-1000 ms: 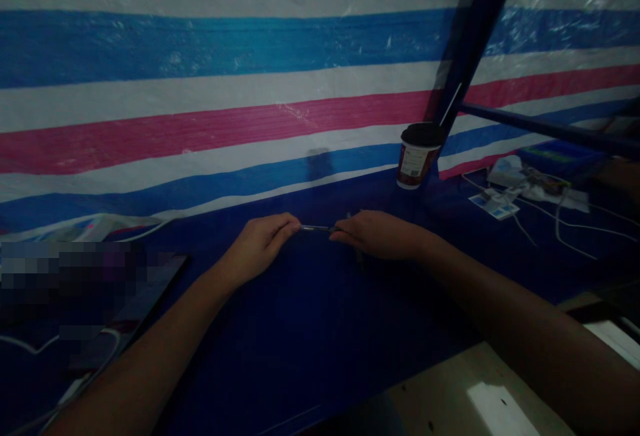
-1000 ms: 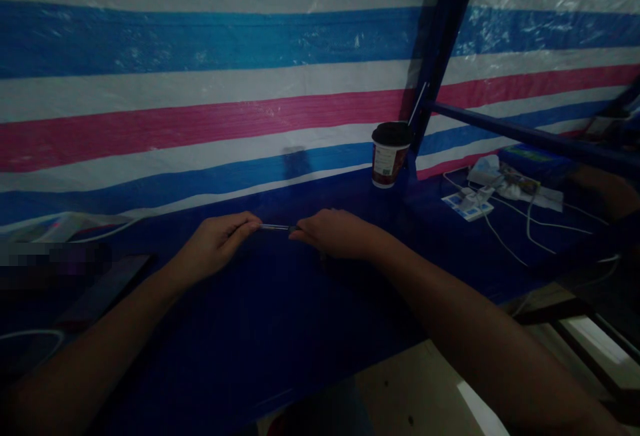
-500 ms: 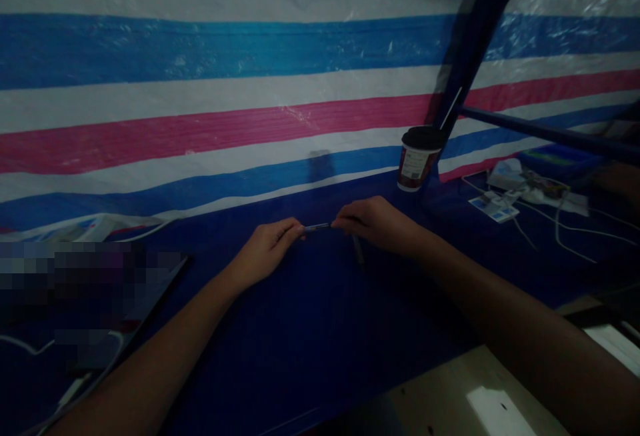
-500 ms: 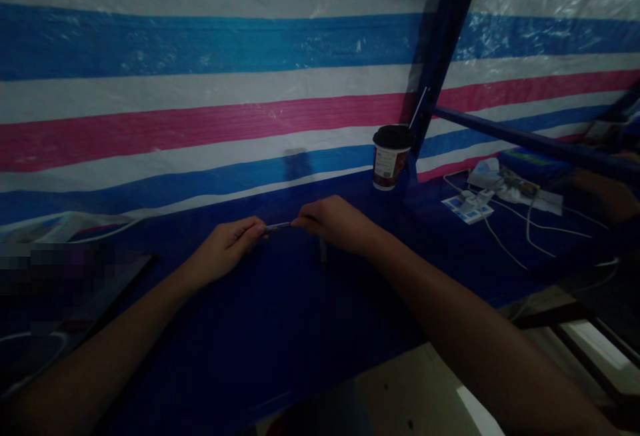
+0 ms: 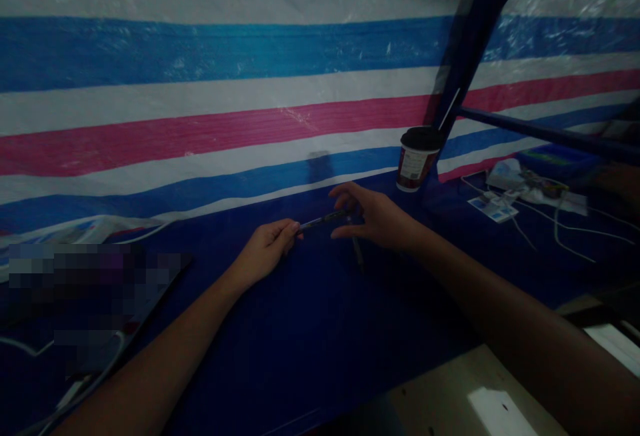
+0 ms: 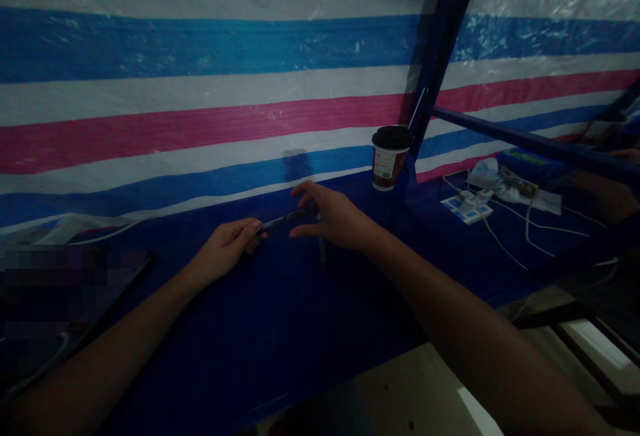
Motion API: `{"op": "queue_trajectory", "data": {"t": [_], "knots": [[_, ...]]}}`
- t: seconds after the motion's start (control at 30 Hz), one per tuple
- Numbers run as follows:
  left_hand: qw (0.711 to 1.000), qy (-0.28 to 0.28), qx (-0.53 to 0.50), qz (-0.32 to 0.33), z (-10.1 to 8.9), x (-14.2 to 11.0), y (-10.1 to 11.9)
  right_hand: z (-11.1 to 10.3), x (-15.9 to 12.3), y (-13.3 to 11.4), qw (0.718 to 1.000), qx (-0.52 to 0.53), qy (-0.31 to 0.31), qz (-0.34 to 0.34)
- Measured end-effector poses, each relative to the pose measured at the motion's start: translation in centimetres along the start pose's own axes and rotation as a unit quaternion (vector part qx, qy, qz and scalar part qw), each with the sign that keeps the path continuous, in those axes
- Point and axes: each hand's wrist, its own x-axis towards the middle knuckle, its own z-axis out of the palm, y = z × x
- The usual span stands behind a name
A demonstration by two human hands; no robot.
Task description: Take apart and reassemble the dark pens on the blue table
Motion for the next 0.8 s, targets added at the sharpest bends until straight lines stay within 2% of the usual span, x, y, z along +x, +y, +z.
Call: {"op": "queue_trajectory", "data": {"t": [0.07,0.2,0.33,0.47,0.6,0.67,0.8], "knots": [[1.000,0.002,-0.005,-0.004,0.1,0.0,0.0,0.1,0.0,0.1,1.000,0.012,-0.003,0.014],[1.000,0.007,-0.004,-0.008,0.2,0.0,0.1,0.1,-0.1,0.1,1.000,-0.006,0.008,-0.010],[1.000,0.009,0.000,-0.004,0.1,0.0,0.1,0.1,0.0,0.0,0.998,0.050,0.014,0.048],[1.000,0.016,0.017,0.008,0.0,0.0,0.1,-0.1,0.3,0.3,0.988,0.128,0.068,0.051],[0.994,0.060,0.070,0.057,0.4,-0.2,0.3,-0.6,0.7,0.5,0.960,0.245,0.119,0.072],[0.991,0.068,0.090,0.078,0.6,-0.4,0.5,-0.9,0.7,0.4,0.953,0.257,0.140,0.079],[0.985,0.051,0.126,0.103,1.1,-0.6,0.6,-1.1,0.7,0.3,0.956,0.228,0.168,0.078]]}}
